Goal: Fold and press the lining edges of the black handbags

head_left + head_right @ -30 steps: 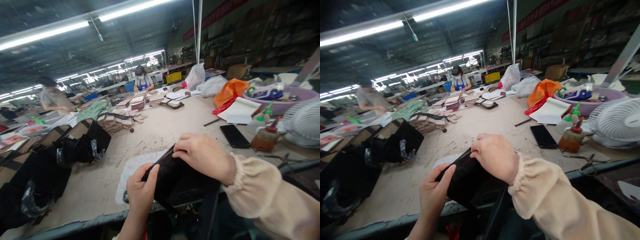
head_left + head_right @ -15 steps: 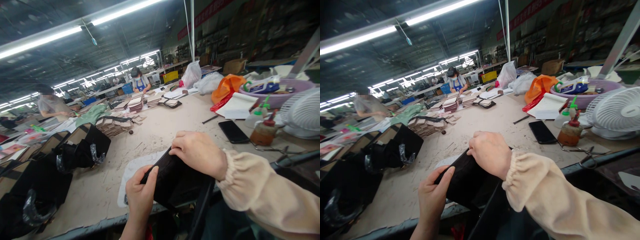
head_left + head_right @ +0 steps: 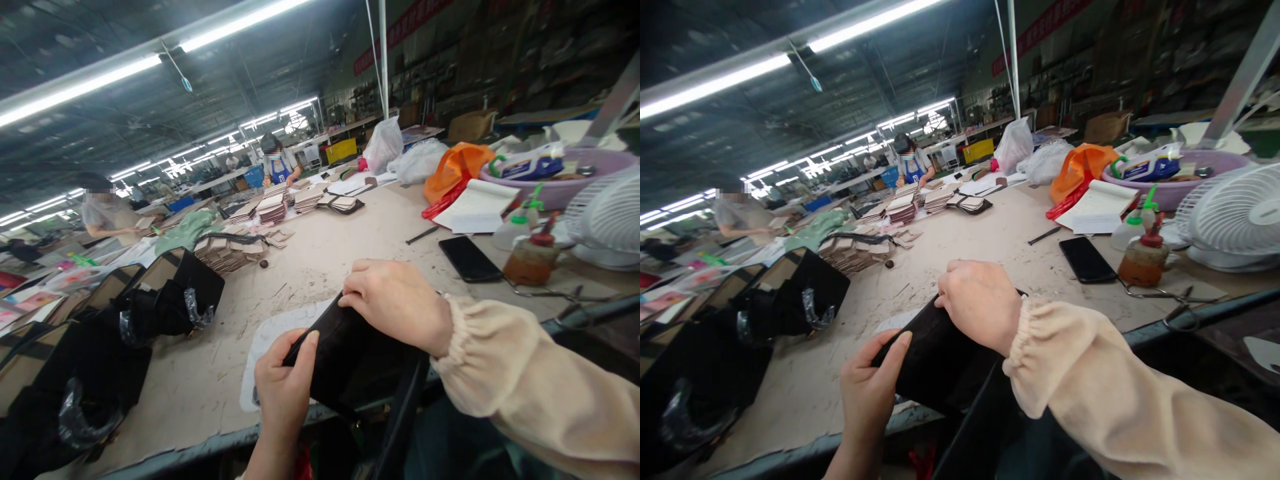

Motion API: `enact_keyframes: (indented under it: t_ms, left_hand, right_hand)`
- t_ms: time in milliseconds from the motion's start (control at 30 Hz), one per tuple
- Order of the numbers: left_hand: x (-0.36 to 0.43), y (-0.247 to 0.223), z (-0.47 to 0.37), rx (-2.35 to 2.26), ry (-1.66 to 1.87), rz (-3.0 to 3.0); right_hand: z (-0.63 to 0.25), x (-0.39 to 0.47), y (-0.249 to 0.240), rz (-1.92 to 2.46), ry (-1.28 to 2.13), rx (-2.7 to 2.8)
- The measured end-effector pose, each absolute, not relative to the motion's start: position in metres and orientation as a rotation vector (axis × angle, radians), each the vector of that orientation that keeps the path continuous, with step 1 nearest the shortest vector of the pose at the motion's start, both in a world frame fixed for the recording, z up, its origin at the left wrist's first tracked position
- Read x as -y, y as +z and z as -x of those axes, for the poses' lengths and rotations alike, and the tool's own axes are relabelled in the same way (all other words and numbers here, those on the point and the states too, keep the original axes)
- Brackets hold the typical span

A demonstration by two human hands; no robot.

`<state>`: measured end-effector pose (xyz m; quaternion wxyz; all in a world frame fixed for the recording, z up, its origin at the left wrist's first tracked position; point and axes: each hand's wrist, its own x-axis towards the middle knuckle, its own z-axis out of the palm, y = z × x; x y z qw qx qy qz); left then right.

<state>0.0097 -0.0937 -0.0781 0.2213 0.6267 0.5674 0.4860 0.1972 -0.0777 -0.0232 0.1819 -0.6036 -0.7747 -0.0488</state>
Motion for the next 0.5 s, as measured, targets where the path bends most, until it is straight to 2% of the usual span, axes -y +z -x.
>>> enact_keyframes:
  t_ms: [200,500]
  left_hand:
    - [0.091,-0.075,-0.006,-1.529,1.245,-1.765]
    - [0.073,-0.042,0.002,-1.415,0.683,-2.177]
  right_hand:
    - [-0.197,0.078,-0.025,1.695,-0.135,2.162]
    - [-0.194,0.076,-0.024,1.713,-0.13,2.157]
